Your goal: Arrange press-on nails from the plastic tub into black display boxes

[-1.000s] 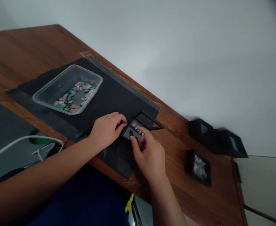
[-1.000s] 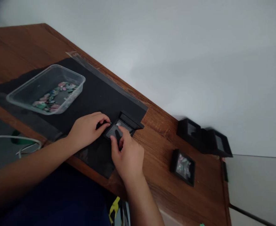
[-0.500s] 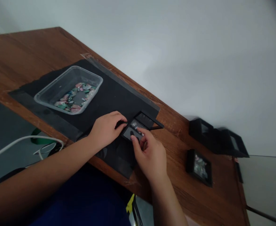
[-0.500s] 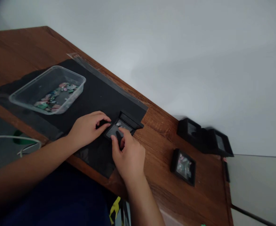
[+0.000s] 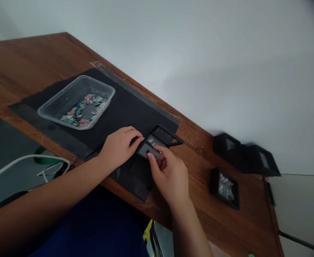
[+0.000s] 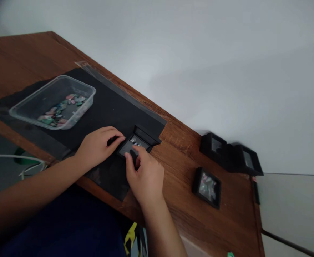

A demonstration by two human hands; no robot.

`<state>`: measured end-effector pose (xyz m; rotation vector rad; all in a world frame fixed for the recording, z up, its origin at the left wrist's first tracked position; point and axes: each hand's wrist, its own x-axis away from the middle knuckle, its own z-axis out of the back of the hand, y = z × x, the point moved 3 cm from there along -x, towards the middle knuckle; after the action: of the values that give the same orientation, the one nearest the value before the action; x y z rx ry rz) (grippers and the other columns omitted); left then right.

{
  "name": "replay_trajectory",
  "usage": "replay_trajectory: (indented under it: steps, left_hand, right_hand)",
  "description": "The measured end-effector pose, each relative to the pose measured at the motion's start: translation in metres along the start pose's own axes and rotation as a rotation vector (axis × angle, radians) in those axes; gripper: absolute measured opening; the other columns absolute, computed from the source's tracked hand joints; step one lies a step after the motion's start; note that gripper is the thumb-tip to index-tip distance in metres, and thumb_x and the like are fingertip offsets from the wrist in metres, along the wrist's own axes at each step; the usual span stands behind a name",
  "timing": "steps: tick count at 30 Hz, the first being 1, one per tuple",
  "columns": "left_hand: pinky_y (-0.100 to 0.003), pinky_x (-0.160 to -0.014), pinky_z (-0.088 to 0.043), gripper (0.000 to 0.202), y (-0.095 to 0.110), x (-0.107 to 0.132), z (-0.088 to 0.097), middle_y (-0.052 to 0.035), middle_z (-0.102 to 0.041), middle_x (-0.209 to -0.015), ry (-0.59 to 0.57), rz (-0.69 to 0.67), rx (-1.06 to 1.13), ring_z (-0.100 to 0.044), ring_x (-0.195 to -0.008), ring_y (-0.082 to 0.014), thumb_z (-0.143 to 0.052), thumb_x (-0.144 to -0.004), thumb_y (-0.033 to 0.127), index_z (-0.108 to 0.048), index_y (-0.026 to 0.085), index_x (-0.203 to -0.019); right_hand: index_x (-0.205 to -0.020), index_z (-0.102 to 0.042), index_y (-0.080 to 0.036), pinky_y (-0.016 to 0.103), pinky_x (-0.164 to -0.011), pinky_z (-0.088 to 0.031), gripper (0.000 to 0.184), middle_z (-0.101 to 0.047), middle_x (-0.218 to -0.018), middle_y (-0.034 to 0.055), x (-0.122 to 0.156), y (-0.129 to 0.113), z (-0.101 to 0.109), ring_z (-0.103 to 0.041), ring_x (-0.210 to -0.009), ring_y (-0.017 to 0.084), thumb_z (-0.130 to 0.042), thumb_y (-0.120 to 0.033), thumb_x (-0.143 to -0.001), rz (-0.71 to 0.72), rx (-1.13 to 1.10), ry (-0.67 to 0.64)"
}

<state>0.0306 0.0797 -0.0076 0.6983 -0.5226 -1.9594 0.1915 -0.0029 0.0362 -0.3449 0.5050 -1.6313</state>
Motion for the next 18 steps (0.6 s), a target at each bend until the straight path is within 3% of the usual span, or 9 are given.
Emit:
replay_trajectory:
  steps: [3, 7, 12, 18]
  left_hand:
    - [-0.030, -0.080, -0.049, 0.019, -0.0020, -0.0003, 0.0012, 0.0004, -0.075, -0.097, 0.012, 0.003, 0.156, -0.069, -0.090, -0.0180, -0.061, -0.098, 0.034, -0.074, 0.022, -0.093]
    - [-0.028, -0.066, -0.047, 0.015, -0.0048, 0.0006, 0.0019, 0.0024, -0.077, -0.087, 0.038, 0.026, 0.274, -0.066, -0.073, -0.0151, -0.068, -0.093, 0.037, -0.077, 0.025, -0.090]
    - [-0.030, -0.078, -0.052, 0.011, -0.0011, 0.0023, 0.0055, -0.0019, -0.078, -0.090, 0.140, -0.069, 0.325, -0.068, -0.088, -0.0187, -0.071, -0.091, 0.031, -0.078, 0.022, -0.088]
    - [-0.028, -0.077, -0.053, 0.008, 0.0034, 0.0044, 0.0058, -0.0023, -0.076, -0.085, 0.115, -0.172, 0.422, -0.067, -0.083, -0.0165, -0.072, -0.091, 0.026, -0.079, 0.021, -0.092]
  right_hand:
    - [-0.111, -0.072, -0.025, 0.024, -0.055, -0.035, 0.025, -0.063, -0.061, -0.0047, -0.0005, 0.0007, 0.0008, -0.059, -0.054, 0.013, -0.062, -0.040, -0.094, -0.006, 0.004, 0.001]
    - [-0.112, -0.072, -0.027, 0.024, -0.055, -0.034, 0.024, -0.064, -0.062, -0.0049, 0.0003, 0.0006, 0.0006, -0.058, -0.054, 0.013, -0.062, -0.041, -0.095, 0.010, -0.002, -0.008]
    - [-0.113, -0.072, -0.028, 0.024, -0.057, -0.035, 0.024, -0.065, -0.064, -0.0048, -0.0003, 0.0012, -0.0017, -0.059, -0.055, 0.013, -0.063, -0.040, -0.094, 0.033, -0.002, -0.011]
    - [-0.115, -0.071, -0.027, 0.024, -0.057, -0.035, 0.025, -0.069, -0.069, -0.0034, -0.0025, 0.0016, -0.0043, -0.061, -0.058, 0.013, -0.063, -0.037, -0.094, 0.071, -0.002, -0.033]
